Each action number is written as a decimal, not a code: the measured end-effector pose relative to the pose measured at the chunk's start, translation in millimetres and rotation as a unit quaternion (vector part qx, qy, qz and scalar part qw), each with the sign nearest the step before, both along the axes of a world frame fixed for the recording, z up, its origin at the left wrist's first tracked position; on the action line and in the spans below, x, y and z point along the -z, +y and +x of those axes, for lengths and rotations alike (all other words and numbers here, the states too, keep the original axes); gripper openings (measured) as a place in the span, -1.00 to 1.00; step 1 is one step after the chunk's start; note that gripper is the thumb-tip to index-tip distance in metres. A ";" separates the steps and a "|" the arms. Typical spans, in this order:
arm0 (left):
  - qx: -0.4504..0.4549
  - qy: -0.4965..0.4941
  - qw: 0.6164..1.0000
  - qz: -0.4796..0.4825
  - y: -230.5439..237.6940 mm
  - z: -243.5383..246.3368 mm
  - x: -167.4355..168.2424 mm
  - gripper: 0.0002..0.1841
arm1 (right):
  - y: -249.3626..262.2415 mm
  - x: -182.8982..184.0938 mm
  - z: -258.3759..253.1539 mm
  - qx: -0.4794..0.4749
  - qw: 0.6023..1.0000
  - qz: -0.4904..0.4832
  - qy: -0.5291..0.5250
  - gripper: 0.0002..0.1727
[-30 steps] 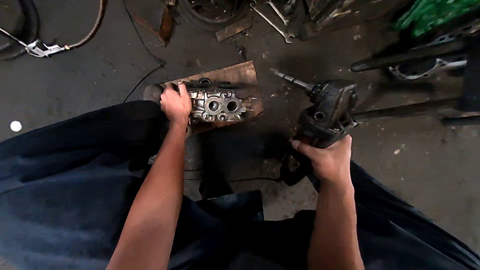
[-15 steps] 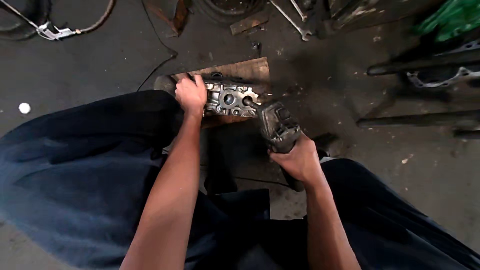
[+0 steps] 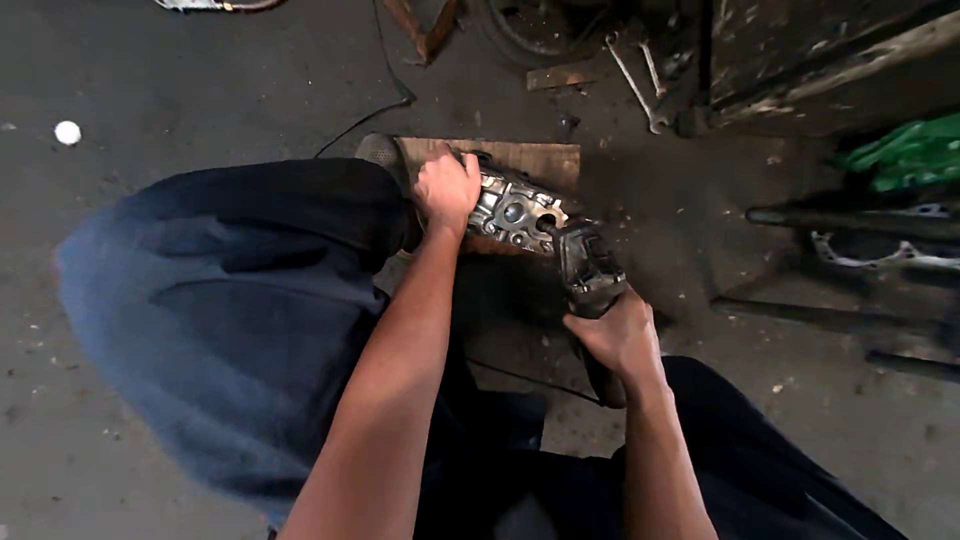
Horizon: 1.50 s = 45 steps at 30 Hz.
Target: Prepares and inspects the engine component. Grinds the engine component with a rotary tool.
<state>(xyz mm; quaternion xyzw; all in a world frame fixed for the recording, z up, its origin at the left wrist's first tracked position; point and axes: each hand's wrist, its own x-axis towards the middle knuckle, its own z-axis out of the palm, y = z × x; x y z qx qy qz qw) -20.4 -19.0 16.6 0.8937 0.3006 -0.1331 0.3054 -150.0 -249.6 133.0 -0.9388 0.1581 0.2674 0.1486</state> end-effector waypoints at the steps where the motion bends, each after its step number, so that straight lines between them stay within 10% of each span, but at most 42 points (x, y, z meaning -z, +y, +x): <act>1: 0.000 -0.003 1.000 0.001 0.2 -1.1 0.1 -0.51 | 1.6 -0.3 0.0 0.001 1.000 -0.005 0.005 -0.03; 45: -0.001 -0.002 1.000 -0.005 -0.5 -0.3 -1.9 -0.52 | 8.3 5.1 -5.4 -0.021 0.997 -0.059 0.052 0.09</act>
